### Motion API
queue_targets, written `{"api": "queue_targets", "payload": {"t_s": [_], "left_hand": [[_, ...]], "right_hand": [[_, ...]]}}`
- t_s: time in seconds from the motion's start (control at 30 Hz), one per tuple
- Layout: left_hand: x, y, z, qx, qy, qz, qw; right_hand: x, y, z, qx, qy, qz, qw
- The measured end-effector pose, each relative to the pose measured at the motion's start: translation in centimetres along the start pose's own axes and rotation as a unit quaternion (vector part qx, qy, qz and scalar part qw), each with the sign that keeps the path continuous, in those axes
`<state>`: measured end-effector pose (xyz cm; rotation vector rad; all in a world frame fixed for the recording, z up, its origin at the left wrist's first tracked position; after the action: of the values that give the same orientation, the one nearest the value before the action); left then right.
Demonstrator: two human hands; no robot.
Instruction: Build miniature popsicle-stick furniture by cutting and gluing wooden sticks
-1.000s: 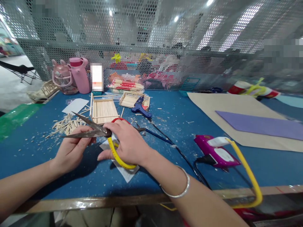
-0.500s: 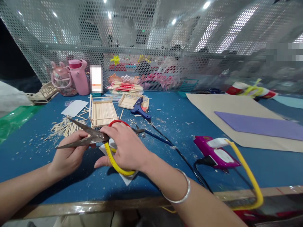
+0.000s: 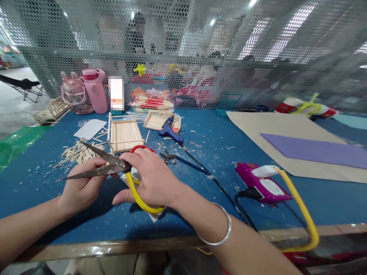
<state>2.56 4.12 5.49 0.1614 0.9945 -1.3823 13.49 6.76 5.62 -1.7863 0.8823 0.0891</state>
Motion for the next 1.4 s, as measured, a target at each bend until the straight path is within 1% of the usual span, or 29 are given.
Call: {"api": "queue_targets", "payload": {"t_s": [0.33, 0.5, 0.7, 0.83, 0.97, 1.03, 1.13, 1.27, 1.4], "left_hand": [[-0.1, -0.4, 0.3, -0.01, 0.013, 0.013, 1.0], [0.1, -0.4, 0.2, 0.0, 0.007, 0.019, 1.0], [0.3, 0.1, 0.0, -0.034, -0.006, 0.007, 0.999], [0.5, 0.7, -0.9, 0.016, -0.039, -0.009, 0.999], [0.7, 0.4, -1.9, 0.067, -0.067, 0.016, 0.995], [0.7, 0.3, -2.0, 0.07, -0.063, 0.019, 0.995], [0.5, 0.1, -1.4, 0.052, -0.039, 0.019, 0.998], [0.1, -0.4, -0.6, 0.013, -0.019, 0.029, 0.999], [-0.1, -0.3, -0.2, -0.006, -0.007, 0.017, 1.0]], "right_hand": [[0.1, -0.2, 0.1, 0.025, 0.021, 0.01, 0.999], [0.3, -0.3, 0.1, 0.035, 0.004, 0.035, 0.999], [0.3, 0.1, 0.6, 0.007, 0.022, 0.011, 1.0], [0.1, 0.3, 0.8, 0.021, 0.038, -0.011, 0.999], [-0.1, -0.2, 0.5, 0.032, 0.01, 0.001, 0.999], [-0.1, -0.4, 0.3, 0.031, -0.004, 0.009, 0.999], [-0.1, -0.4, 0.3, 0.031, -0.013, 0.011, 0.999], [-0.1, -0.2, 0.3, 0.027, -0.011, 0.005, 1.0], [-0.1, -0.1, 0.3, 0.028, -0.003, 0.004, 1.0]]}}
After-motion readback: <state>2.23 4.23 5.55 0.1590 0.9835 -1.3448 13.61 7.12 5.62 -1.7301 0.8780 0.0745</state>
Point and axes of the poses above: each hand's wrist, its own x-axis away from the middle knuckle, its own y-axis out of the palm, z = x × y, the point moved 9 cm from there along -x, towards the middle knuckle, and after that the axes turned 1 degree about -y, right-handed, at the moved point
